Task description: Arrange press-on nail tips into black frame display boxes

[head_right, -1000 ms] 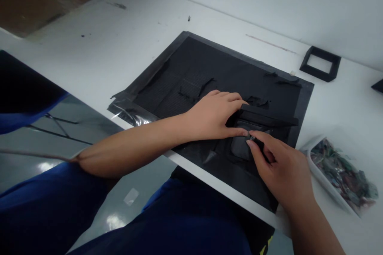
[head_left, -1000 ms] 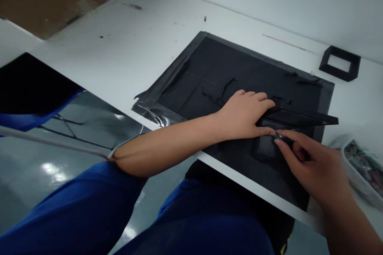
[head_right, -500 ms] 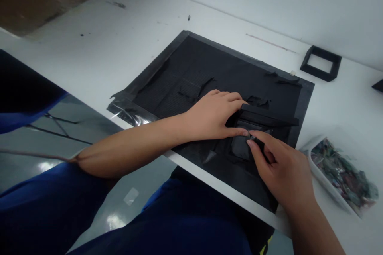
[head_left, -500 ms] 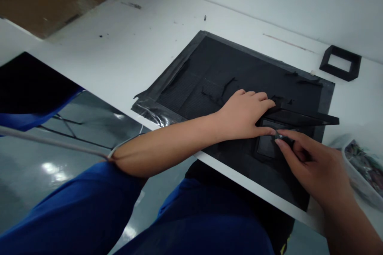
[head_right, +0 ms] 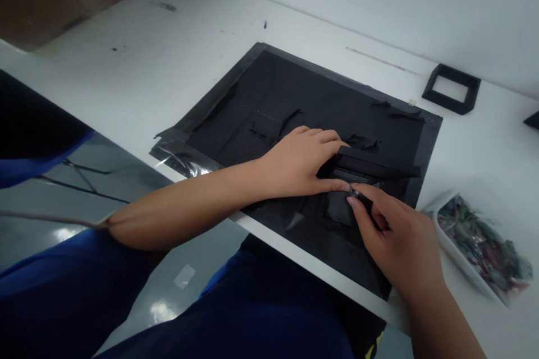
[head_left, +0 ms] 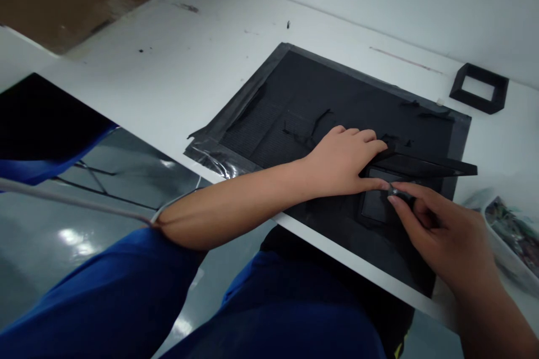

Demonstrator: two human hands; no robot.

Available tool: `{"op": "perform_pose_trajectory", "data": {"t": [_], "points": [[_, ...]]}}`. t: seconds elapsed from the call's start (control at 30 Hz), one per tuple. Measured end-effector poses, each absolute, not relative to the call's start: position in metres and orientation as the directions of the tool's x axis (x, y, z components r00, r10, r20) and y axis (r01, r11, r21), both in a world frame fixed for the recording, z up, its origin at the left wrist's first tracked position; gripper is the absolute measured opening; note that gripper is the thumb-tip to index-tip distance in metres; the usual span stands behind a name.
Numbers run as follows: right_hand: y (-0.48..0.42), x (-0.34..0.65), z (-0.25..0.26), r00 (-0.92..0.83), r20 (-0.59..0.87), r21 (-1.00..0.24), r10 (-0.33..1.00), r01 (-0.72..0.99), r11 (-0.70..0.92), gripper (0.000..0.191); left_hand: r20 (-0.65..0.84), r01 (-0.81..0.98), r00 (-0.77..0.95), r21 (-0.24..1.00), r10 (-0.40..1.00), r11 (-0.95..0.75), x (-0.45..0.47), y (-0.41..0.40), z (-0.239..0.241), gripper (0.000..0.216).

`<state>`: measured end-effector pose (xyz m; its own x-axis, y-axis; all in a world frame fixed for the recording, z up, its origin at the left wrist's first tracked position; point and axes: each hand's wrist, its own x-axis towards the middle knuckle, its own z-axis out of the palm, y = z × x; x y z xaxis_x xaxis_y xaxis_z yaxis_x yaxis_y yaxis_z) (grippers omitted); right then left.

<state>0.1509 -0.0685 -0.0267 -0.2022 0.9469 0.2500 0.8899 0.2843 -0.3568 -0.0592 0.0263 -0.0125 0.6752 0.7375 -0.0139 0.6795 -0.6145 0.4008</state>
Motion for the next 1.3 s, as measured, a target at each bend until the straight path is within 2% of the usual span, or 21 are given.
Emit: {"op": "perform_pose_trajectory", "data": {"t": [0.27, 0.7, 1.3], "points": [[-0.0709, 0.1517, -0.0248, -0.185, 0.235, -0.351, 0.954, 0.899, 0.261, 0.027, -0.009, 0.677, 0.677, 0.4, 0.736, -0.618, -0.0597, 0.0261, -0.0117, 0.064], [-0.0687, 0.152, -0.0263, -0.217, 0.3, -0.335, 0.929, 0.888, 0.316, 0.024, 0.004, 0.674, 0.682, 0.385, 0.731, -0.631, -0.0589, 0.0248, -0.0131, 0.064], [-0.0692, 0.1506, -0.0244, -0.235, 0.318, -0.313, 0.919, 0.888, 0.336, 0.023, 0.019, 0.662, 0.694, 0.376, 0.72, -0.648, -0.0598, 0.0248, -0.0143, 0.063]]}}
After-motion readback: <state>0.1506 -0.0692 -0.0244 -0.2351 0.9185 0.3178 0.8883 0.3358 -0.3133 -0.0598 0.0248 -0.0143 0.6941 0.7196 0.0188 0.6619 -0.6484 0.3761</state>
